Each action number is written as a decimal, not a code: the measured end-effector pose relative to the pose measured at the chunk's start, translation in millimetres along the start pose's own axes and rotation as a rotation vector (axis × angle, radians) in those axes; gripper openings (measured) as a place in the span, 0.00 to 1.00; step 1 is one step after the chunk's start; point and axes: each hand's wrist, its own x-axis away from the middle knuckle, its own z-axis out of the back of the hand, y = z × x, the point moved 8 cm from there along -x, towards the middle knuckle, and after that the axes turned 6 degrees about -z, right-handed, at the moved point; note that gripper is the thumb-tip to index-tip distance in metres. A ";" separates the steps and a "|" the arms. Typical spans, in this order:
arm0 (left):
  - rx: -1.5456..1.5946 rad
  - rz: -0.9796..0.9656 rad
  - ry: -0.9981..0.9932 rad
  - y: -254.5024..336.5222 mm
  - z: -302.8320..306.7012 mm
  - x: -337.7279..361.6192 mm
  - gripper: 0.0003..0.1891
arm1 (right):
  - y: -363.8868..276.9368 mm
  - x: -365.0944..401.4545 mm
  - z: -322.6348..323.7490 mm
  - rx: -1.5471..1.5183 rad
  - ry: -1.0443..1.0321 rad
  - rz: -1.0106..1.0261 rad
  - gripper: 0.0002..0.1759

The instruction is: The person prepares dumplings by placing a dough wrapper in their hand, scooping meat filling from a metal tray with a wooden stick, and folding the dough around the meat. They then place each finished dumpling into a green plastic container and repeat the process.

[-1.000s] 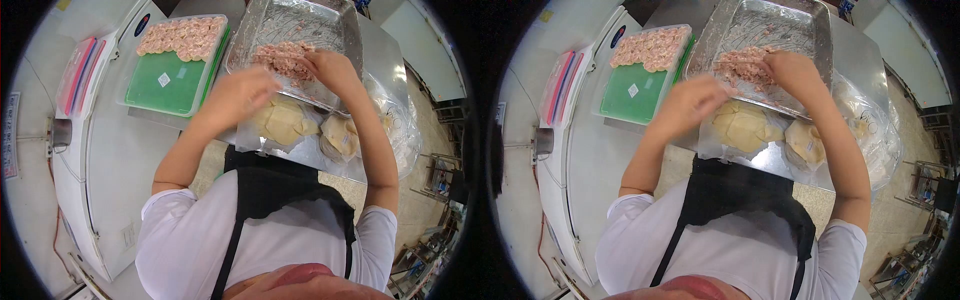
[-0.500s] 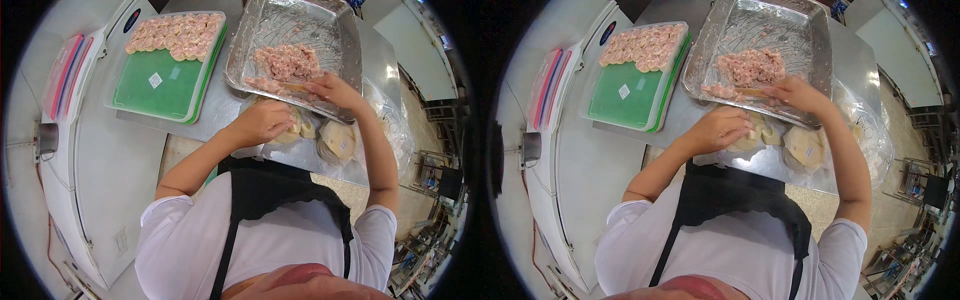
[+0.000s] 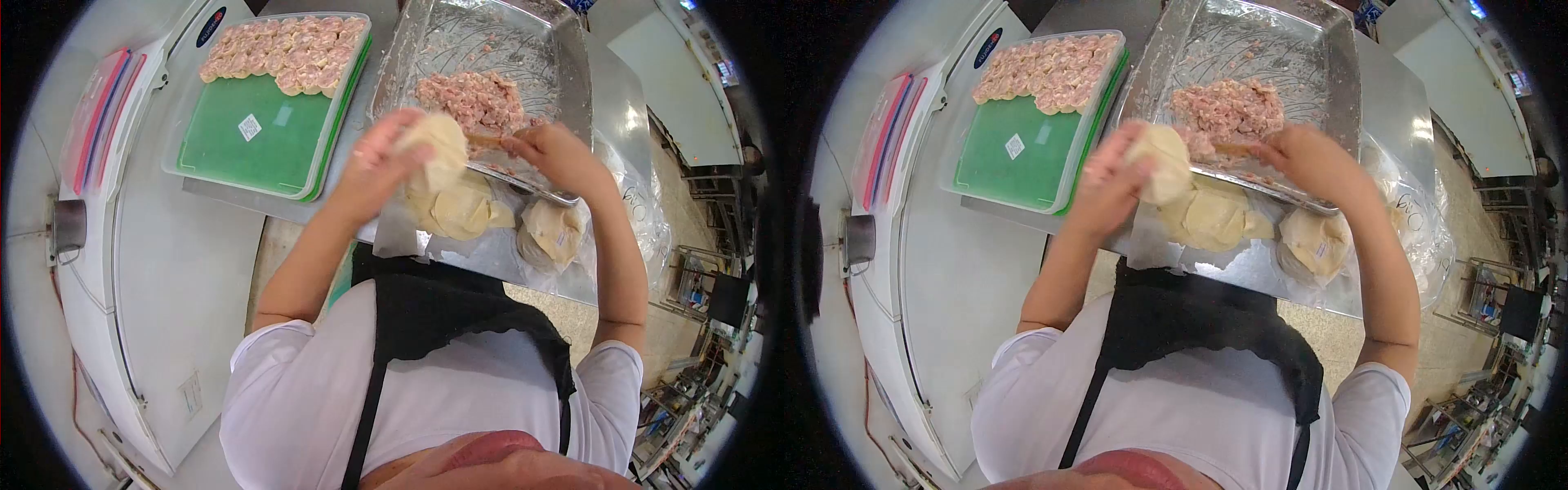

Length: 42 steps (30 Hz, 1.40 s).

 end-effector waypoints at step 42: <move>1.058 0.077 0.237 3.8 -2.8 -87.7 0.24 | -23.1 82.5 68.6 0.186 0.655 0.212 0.12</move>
